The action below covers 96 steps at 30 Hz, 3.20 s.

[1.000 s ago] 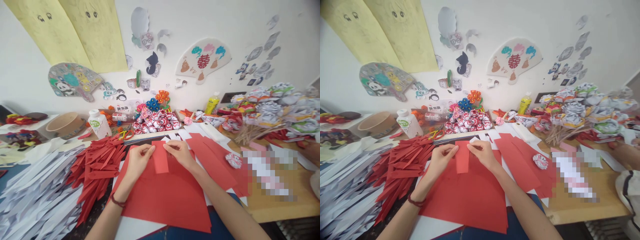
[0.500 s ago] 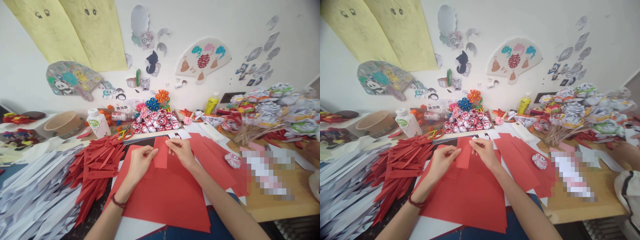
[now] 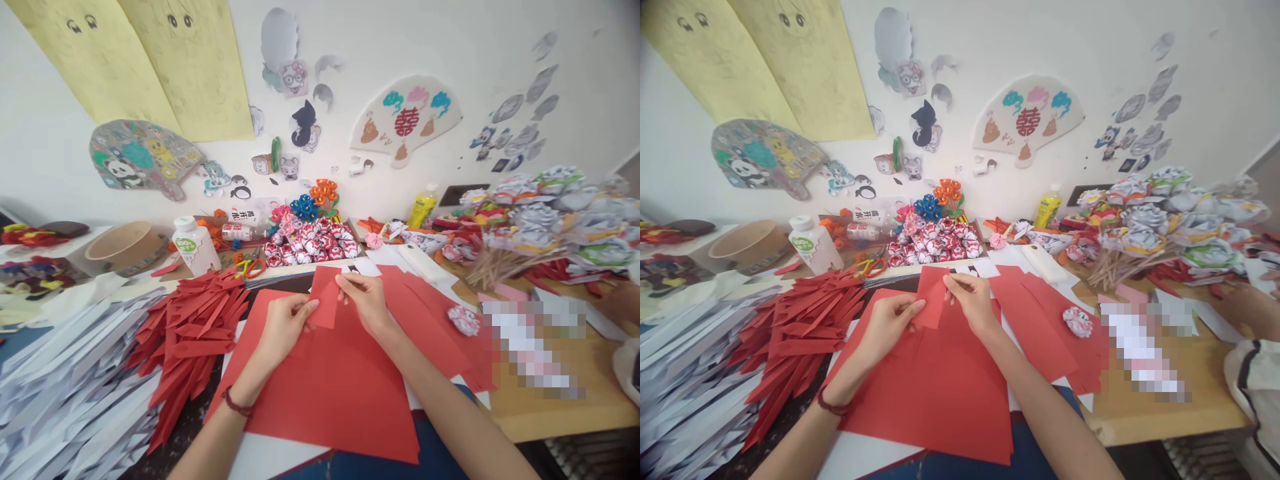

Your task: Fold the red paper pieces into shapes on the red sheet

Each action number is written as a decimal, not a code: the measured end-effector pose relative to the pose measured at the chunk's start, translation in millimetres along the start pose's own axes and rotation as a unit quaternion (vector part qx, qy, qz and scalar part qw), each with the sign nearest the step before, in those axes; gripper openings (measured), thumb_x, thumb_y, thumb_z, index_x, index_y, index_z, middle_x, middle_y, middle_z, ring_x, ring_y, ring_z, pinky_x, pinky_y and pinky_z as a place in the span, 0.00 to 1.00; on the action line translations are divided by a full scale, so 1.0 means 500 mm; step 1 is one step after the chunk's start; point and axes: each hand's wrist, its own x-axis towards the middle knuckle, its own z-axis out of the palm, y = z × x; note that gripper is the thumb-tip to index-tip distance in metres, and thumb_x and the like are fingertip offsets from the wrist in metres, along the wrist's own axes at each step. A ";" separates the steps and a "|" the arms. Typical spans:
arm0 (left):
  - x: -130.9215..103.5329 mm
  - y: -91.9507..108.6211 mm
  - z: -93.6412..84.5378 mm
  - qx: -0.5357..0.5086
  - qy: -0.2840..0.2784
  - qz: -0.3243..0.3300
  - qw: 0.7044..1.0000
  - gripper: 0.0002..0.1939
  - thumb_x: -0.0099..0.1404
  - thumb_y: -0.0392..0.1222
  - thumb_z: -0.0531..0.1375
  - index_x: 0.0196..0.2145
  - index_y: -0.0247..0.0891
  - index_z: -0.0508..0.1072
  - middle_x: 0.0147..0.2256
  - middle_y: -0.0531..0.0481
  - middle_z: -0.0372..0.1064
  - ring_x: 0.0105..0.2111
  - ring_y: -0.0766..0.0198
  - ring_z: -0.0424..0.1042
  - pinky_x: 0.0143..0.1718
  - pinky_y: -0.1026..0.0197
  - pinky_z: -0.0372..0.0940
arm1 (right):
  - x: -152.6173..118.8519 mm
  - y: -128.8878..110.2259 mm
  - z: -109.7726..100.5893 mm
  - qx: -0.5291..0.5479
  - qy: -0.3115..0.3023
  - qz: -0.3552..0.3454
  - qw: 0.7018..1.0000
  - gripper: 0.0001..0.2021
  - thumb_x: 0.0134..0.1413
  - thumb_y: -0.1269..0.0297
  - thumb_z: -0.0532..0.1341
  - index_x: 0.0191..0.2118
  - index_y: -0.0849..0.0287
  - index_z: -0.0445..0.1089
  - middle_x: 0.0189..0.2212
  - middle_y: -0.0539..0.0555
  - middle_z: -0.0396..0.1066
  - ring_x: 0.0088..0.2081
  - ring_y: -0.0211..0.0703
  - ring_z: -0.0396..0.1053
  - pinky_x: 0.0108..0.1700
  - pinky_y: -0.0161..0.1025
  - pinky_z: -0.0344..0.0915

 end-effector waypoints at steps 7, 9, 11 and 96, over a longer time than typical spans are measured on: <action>0.001 -0.005 0.000 -0.012 -0.011 0.004 1.000 0.18 0.63 0.55 0.57 0.26 0.39 0.73 0.21 0.51 0.74 0.18 0.65 0.68 0.22 0.65 0.59 | 0.003 -0.001 -0.003 0.027 0.050 0.013 0.998 0.13 0.53 0.56 0.65 0.25 0.59 0.74 0.18 0.50 0.68 0.21 0.36 0.61 0.27 0.35 0.60; 0.000 -0.003 -0.001 0.032 0.001 0.022 0.999 0.18 0.65 0.53 0.55 0.24 0.39 0.71 0.19 0.52 0.73 0.18 0.65 0.67 0.23 0.66 0.58 | 0.004 0.000 -0.004 0.031 0.051 0.026 0.998 0.13 0.52 0.55 0.65 0.26 0.60 0.75 0.18 0.50 0.68 0.21 0.36 0.61 0.27 0.35 0.60; 0.000 0.000 -0.002 0.083 0.000 0.041 0.996 0.21 0.67 0.52 0.53 0.20 0.40 0.67 0.18 0.53 0.71 0.18 0.66 0.66 0.25 0.66 0.56 | 0.006 0.002 -0.005 0.036 0.049 0.041 0.997 0.12 0.51 0.55 0.66 0.27 0.60 0.76 0.18 0.50 0.68 0.21 0.36 0.62 0.26 0.35 0.60; 0.017 0.000 -0.070 0.197 -0.047 0.072 0.977 0.14 0.64 0.46 0.55 0.27 0.37 0.74 0.24 0.52 0.72 0.26 0.65 0.66 0.30 0.64 0.55 | 0.011 0.012 -0.025 -0.107 -0.317 0.069 0.940 0.14 0.57 0.53 0.61 0.33 0.60 0.75 0.31 0.52 0.74 0.31 0.40 0.69 0.37 0.36 0.65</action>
